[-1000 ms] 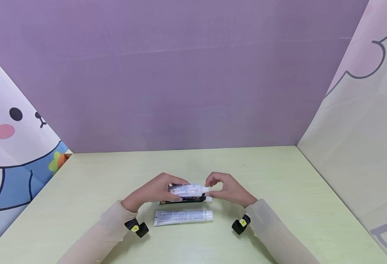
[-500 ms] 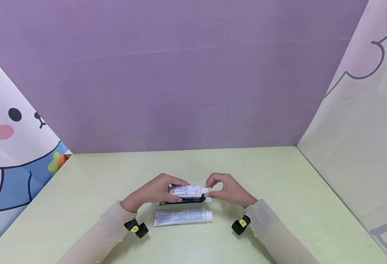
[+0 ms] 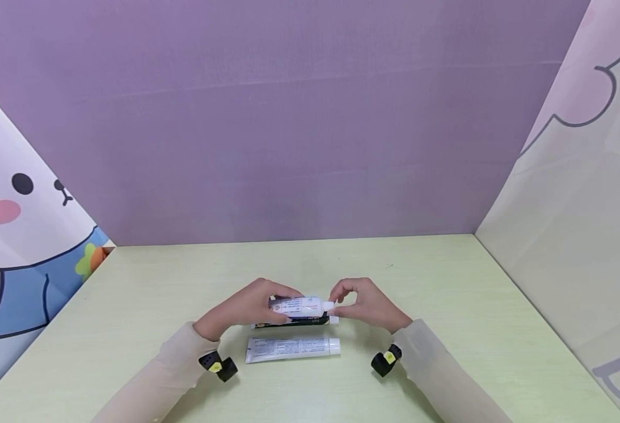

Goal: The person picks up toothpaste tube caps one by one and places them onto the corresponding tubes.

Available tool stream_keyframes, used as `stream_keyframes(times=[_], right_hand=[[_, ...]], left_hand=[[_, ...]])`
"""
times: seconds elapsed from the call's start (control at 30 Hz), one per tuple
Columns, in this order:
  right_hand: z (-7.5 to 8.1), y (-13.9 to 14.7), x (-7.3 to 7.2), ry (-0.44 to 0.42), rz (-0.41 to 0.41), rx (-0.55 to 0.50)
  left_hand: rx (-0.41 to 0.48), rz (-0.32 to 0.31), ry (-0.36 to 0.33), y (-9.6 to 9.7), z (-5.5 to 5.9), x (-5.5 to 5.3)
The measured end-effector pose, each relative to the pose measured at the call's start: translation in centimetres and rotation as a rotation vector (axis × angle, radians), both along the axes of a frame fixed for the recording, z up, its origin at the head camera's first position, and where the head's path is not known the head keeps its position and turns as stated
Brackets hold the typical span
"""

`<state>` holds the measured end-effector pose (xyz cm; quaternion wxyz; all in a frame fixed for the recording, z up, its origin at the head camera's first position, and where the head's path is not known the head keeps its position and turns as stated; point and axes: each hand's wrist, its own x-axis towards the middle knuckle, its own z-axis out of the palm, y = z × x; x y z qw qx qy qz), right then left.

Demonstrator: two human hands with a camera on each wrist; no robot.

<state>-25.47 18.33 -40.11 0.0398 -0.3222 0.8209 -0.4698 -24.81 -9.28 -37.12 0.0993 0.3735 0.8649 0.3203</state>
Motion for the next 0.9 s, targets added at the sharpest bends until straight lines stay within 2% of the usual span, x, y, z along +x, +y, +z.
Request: stream_keyframes(times=[0.27,0.9], right_hand=[[0.01,0.04,-0.06,-0.016,-0.006,0.006],[-0.07,0.00,-0.20,-0.008,0.023,-0.001]], left_hand=[[0.011,-0.018,0.007,-0.02,0.02,0.01],[-0.012,-0.003,0.004,-0.07,-0.08,-0.17]])
